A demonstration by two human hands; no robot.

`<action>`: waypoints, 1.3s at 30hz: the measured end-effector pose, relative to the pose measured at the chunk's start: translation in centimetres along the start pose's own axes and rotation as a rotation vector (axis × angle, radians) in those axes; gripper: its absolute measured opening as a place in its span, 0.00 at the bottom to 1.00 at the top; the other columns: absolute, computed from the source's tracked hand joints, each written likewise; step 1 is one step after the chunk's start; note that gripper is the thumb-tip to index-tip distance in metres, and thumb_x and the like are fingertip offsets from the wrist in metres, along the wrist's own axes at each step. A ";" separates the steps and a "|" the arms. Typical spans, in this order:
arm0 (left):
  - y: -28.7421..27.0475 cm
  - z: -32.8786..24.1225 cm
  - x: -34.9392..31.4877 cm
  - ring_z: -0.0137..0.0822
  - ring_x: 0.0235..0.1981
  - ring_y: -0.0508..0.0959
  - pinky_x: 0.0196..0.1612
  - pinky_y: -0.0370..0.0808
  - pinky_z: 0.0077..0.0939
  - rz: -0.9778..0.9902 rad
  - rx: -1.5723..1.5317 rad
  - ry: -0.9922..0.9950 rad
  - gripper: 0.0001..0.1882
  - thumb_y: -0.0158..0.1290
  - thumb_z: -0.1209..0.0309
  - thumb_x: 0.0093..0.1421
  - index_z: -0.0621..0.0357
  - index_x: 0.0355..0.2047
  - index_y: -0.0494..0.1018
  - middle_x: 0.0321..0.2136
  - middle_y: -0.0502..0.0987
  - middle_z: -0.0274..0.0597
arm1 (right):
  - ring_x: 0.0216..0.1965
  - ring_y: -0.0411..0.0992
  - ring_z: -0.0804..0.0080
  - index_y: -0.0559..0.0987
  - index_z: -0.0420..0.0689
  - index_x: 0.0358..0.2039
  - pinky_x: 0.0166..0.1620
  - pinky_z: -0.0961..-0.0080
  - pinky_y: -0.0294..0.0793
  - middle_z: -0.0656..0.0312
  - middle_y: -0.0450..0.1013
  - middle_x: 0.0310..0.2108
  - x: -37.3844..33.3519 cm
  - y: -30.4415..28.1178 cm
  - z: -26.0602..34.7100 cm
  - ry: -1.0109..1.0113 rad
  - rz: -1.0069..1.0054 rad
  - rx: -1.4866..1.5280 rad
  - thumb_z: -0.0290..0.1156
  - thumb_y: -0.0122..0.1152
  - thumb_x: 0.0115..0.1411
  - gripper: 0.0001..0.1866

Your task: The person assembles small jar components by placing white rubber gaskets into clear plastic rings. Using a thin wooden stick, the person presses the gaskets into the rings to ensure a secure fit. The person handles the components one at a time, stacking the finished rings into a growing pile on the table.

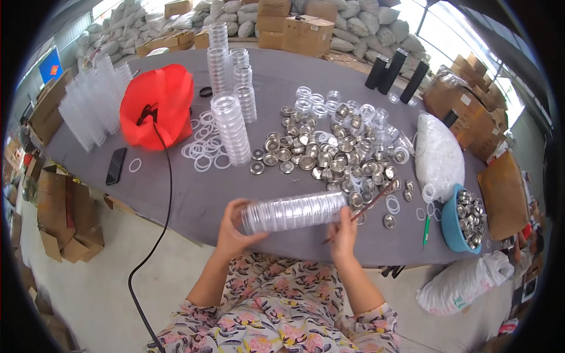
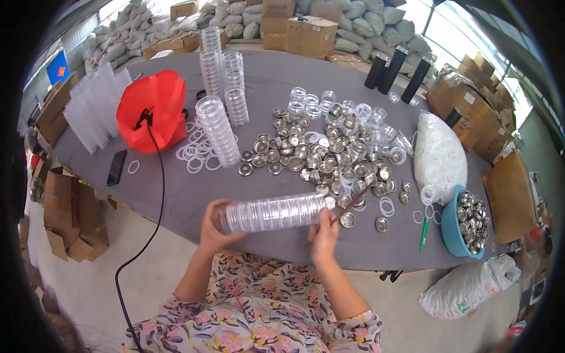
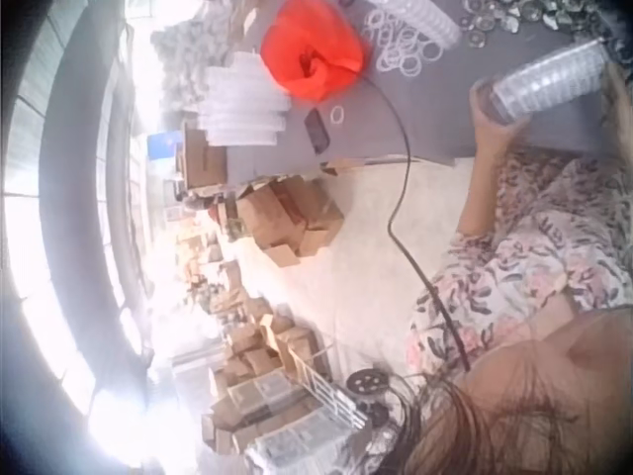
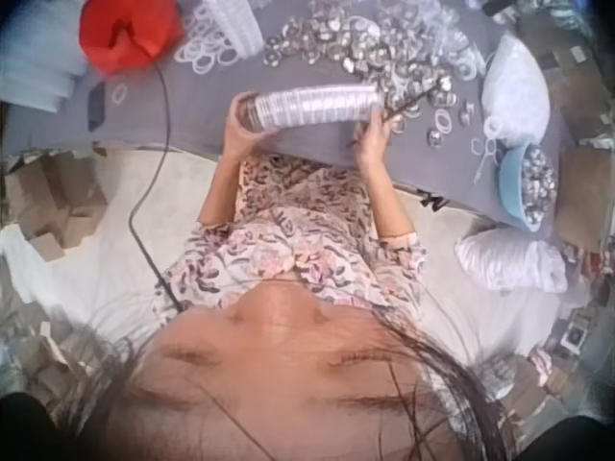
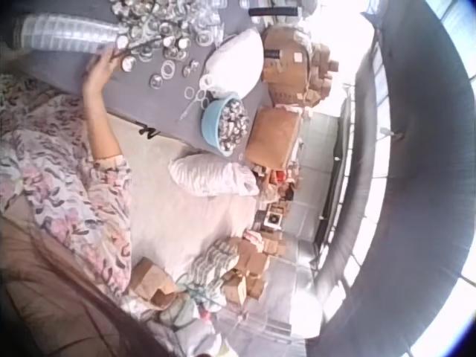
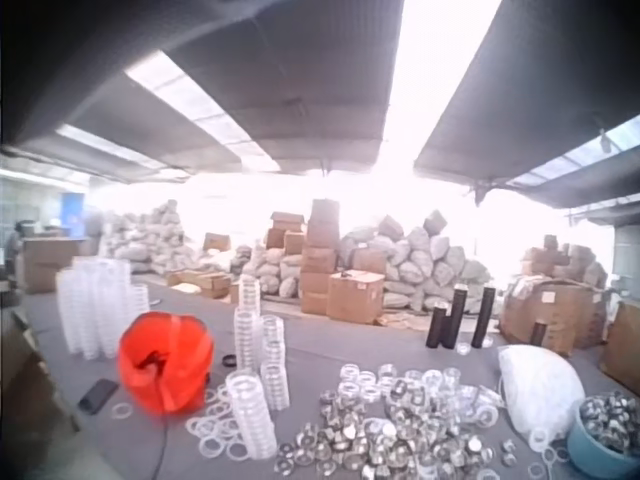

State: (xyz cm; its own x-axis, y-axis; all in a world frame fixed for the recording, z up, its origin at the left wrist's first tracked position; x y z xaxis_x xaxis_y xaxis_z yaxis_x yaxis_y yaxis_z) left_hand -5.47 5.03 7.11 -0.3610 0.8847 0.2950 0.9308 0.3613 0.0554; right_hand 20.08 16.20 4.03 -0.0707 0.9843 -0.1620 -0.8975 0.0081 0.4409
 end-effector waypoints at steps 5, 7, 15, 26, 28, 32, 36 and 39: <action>-0.7 -5.6 2.4 0.36 0.49 0.70 0.53 0.65 0.28 -0.121 0.017 0.101 0.42 0.62 0.80 0.37 0.65 0.55 0.57 0.48 0.68 0.48 | 0.10 0.50 0.82 0.65 0.50 0.30 0.13 0.83 0.45 0.69 0.62 0.20 -2.3 3.5 -10.9 0.490 0.004 0.384 0.44 0.46 0.62 0.12; -0.9 -5.6 3.5 0.35 0.49 0.69 0.53 0.65 0.27 -0.161 0.067 0.093 0.42 0.62 0.79 0.37 0.65 0.55 0.58 0.48 0.68 0.47 | 0.10 0.49 0.82 0.65 0.49 0.30 0.13 0.83 0.45 0.69 0.62 0.21 -2.4 4.3 -11.7 0.462 -0.029 0.342 0.44 0.45 0.63 0.13; 5.5 -8.8 4.7 0.34 0.50 0.68 0.53 0.65 0.27 -0.010 0.420 0.288 0.42 0.65 0.74 0.37 0.65 0.54 0.60 0.48 0.67 0.47 | 0.22 0.66 0.75 0.56 0.41 0.60 0.25 0.79 0.68 0.52 0.58 0.56 -0.6 0.0 -3.7 0.229 0.170 -0.396 0.37 0.44 0.62 0.27; 12.4 -2.7 4.4 0.43 0.53 0.66 0.54 0.64 0.35 0.147 -0.026 0.277 0.48 0.66 0.67 0.39 0.67 0.57 0.52 0.51 0.63 0.52 | 0.62 0.48 0.46 0.66 0.43 0.55 0.60 0.59 0.52 0.43 0.44 0.62 -6.2 9.1 8.3 -0.872 0.444 -0.797 0.20 0.48 0.54 0.25; 11.8 -1.8 3.7 0.45 0.53 0.66 0.55 0.63 0.36 0.100 -0.070 0.188 0.48 0.66 0.66 0.40 0.67 0.57 0.52 0.52 0.62 0.54 | 0.61 0.49 0.43 0.71 0.47 0.50 0.60 0.58 0.51 0.41 0.47 0.61 -6.3 10.2 8.9 -0.855 0.447 -0.772 0.17 0.49 0.51 0.24; 11.1 3.4 2.7 0.51 0.51 0.67 0.54 0.63 0.39 0.215 0.311 0.079 0.46 0.65 0.67 0.39 0.65 0.57 0.54 0.50 0.65 0.55 | 0.59 0.53 0.43 0.71 0.46 0.48 0.59 0.58 0.53 0.40 0.48 0.60 -5.3 10.5 9.3 -0.820 0.399 -0.824 0.20 0.48 0.54 0.19; 9.4 5.4 2.5 0.50 0.46 0.70 0.48 0.65 0.41 0.192 0.298 0.017 0.38 0.65 0.69 0.35 0.61 0.49 0.64 0.43 0.72 0.49 | 0.58 0.53 0.42 0.71 0.46 0.48 0.58 0.59 0.55 0.40 0.48 0.59 -5.7 12.9 9.1 -0.784 0.507 -0.837 0.24 0.46 0.58 0.17; 5.7 4.7 3.6 0.48 0.42 0.72 0.48 0.65 0.38 0.117 0.301 0.081 0.29 0.65 0.70 0.34 0.58 0.41 0.69 0.38 0.75 0.45 | 0.58 0.54 0.41 0.71 0.48 0.48 0.58 0.60 0.56 0.41 0.49 0.59 -5.6 16.4 7.7 -0.795 0.618 -0.887 0.22 0.46 0.57 0.18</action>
State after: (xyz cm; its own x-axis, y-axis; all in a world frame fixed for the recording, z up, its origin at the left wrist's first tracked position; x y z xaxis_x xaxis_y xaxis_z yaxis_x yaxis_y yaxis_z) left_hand -1.74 11.66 4.04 -0.2360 0.9034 0.3580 0.9024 0.3405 -0.2642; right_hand 9.09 12.17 18.97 -0.5657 0.6221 0.5412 -0.8087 -0.2905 -0.5115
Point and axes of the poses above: each hand's wrist, its own x-axis towards the middle knuckle, its own y-axis out of the palm, z = x × y, the point moved 10 cm from there along x, towards the middle knuckle
